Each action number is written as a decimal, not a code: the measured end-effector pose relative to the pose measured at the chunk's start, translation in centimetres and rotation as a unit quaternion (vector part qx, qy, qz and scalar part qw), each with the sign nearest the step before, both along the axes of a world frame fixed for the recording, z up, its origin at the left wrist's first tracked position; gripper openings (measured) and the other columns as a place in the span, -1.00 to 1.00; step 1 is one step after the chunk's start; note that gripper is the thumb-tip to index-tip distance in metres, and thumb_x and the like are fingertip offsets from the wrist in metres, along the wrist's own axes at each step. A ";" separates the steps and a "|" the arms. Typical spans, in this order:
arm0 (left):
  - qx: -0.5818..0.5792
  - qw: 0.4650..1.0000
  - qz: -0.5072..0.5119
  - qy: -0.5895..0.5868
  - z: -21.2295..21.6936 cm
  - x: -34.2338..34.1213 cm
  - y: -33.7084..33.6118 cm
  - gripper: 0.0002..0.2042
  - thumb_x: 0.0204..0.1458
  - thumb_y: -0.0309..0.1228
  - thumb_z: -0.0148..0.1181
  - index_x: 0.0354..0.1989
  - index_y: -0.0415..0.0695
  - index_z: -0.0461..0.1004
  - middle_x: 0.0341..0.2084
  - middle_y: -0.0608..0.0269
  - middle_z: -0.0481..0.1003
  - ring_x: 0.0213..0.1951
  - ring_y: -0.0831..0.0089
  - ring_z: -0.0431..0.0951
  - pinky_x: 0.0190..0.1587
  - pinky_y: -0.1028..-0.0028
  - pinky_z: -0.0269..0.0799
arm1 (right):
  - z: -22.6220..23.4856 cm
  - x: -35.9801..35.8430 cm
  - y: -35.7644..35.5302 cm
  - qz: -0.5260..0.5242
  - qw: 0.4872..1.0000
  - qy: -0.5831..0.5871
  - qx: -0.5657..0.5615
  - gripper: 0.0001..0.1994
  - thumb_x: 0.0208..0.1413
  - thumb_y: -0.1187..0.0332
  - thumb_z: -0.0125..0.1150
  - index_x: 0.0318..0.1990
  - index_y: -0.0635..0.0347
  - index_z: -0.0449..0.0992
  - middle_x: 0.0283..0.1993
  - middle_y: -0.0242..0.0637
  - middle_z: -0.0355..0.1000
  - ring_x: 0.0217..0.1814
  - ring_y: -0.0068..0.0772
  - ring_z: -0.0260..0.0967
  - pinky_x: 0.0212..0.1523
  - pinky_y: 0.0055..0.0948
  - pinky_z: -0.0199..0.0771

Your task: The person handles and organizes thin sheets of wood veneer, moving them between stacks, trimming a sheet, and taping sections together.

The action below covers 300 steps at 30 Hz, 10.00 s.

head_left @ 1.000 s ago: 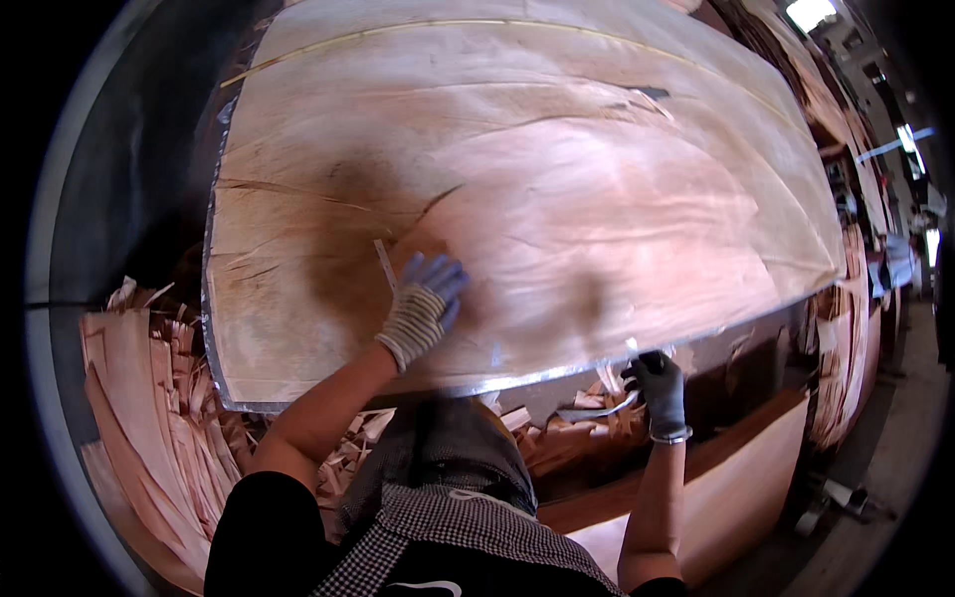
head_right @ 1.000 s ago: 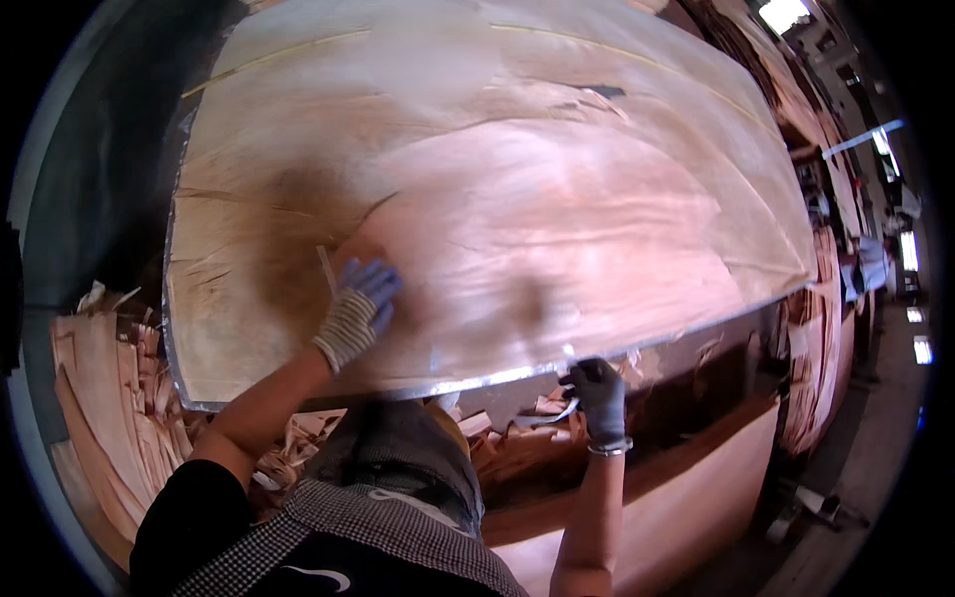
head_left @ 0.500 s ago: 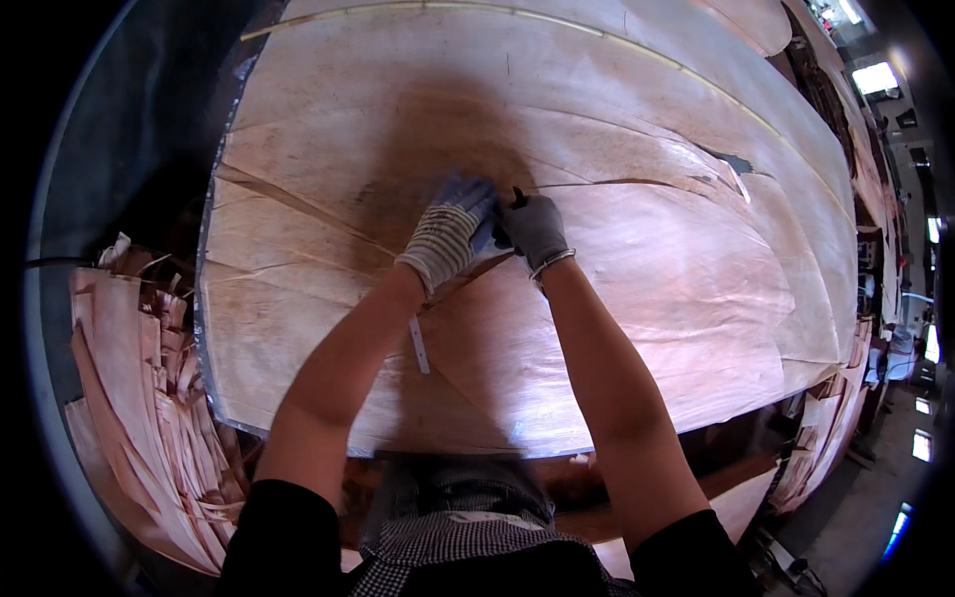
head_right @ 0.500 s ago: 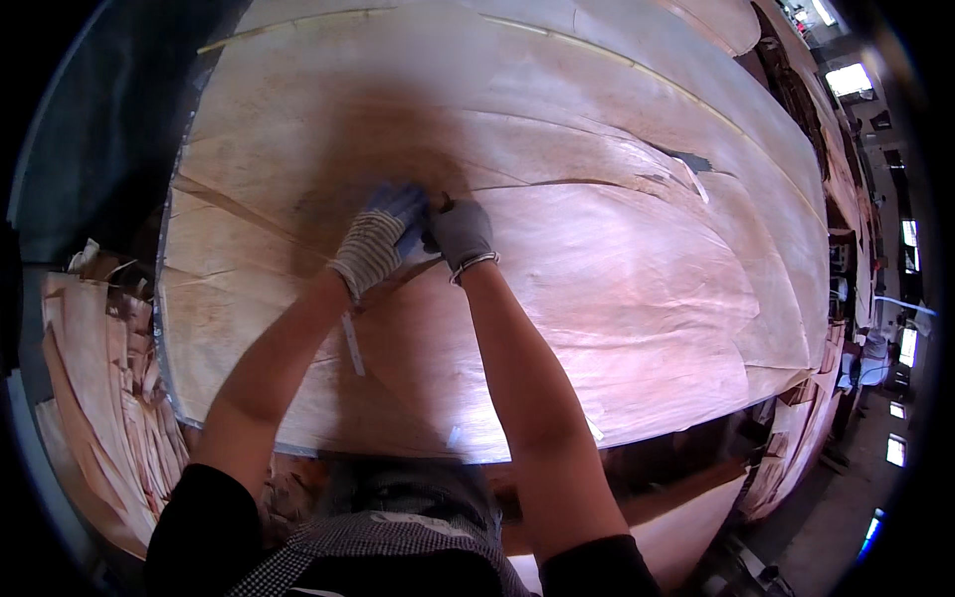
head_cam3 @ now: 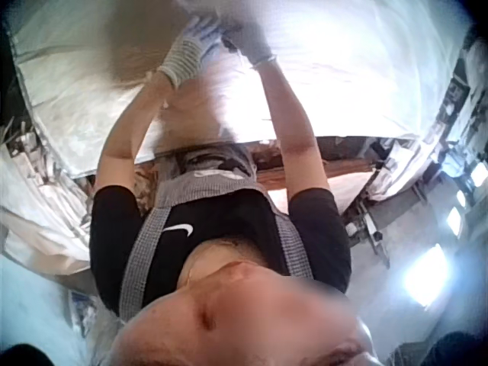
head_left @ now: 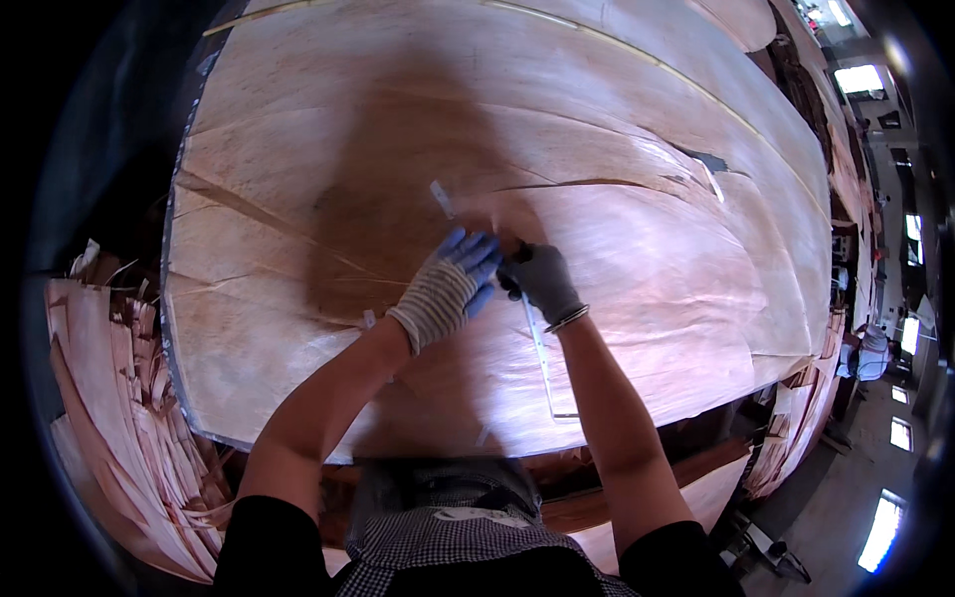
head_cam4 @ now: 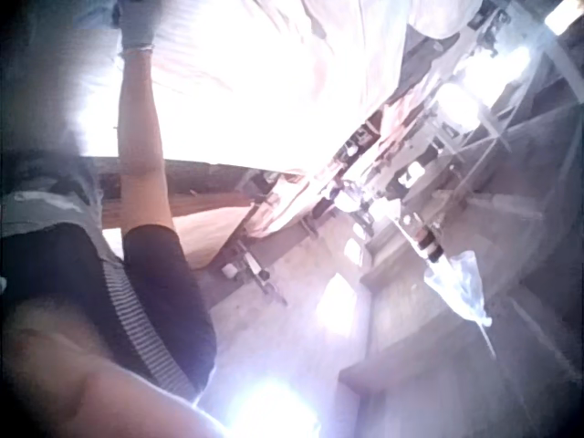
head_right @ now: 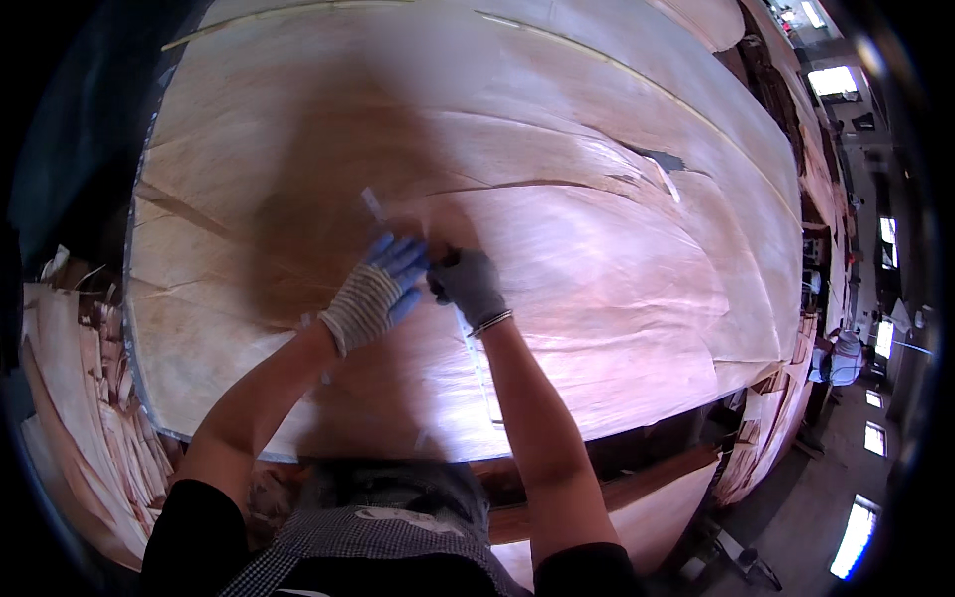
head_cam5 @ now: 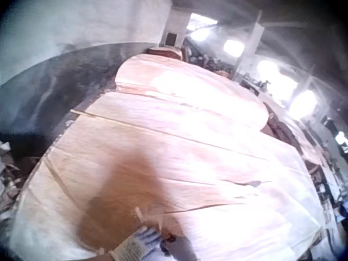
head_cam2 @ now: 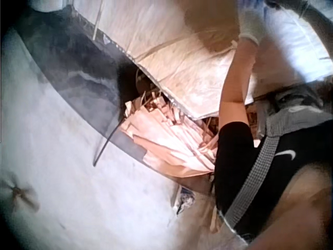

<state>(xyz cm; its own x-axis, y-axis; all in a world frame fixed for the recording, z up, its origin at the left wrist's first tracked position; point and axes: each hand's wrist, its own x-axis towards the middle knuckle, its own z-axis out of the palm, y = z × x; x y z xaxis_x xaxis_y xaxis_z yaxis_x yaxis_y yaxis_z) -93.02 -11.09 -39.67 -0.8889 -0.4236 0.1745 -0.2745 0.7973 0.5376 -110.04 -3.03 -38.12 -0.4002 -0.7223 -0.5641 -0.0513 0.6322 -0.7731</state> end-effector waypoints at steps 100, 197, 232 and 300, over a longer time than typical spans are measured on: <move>-0.098 0.917 -0.382 -0.066 0.2 -56.7 54.4 -0.37 -0.07 -0.19 0.13 0.23 -0.11 0.18 0.29 0.11 0.05 0.34 0.16 -0.05 0.34 0.06 -0.28 | -0.5 -45.0 69.8 -0.575 0.814 -0.008 -0.080 -0.88 0.14 0.39 0.11 -0.28 0.24 0.48 -0.47 -0.33 0.50 -0.68 -0.62 0.34 -0.74 -0.64 0.21; -0.126 0.991 -0.017 0.039 -1.0 -53.2 5.2 -0.59 -0.08 -0.24 0.12 -0.06 -0.17 0.44 0.03 0.12 0.37 0.06 0.20 0.32 0.13 0.17 0.17 | 2.1 -53.4 12.5 -0.319 0.882 -0.216 -0.271 -0.73 0.18 0.30 0.06 -0.02 0.22 0.34 0.01 -0.19 0.43 -0.23 -0.42 0.45 -0.56 -0.64 0.33; -0.089 0.977 0.168 -0.094 0.2 -38.1 4.2 -0.34 -0.03 -0.13 0.12 0.21 -0.28 0.16 0.27 -0.09 0.04 0.33 -0.02 -0.07 0.33 0.06 -0.22 | 7.1 -44.4 12.0 -0.145 0.984 -0.096 -0.047 -0.81 0.16 0.40 0.05 -0.12 0.30 0.37 -0.30 -0.17 0.50 -0.59 -0.58 0.37 -0.75 -0.67 0.24; -0.114 0.950 0.274 -0.093 0.1 -36.0 5.8 -0.33 -0.05 -0.03 0.09 0.19 -0.20 0.21 0.23 -0.06 0.11 0.31 -0.03 -0.06 0.31 -0.05 -0.29 | 3.4 -34.7 2.3 -0.036 0.996 -0.078 -0.038 -0.84 0.10 0.35 0.13 -0.30 0.28 0.46 -0.57 -0.32 0.42 -0.70 -0.61 0.29 -0.77 -0.64 0.11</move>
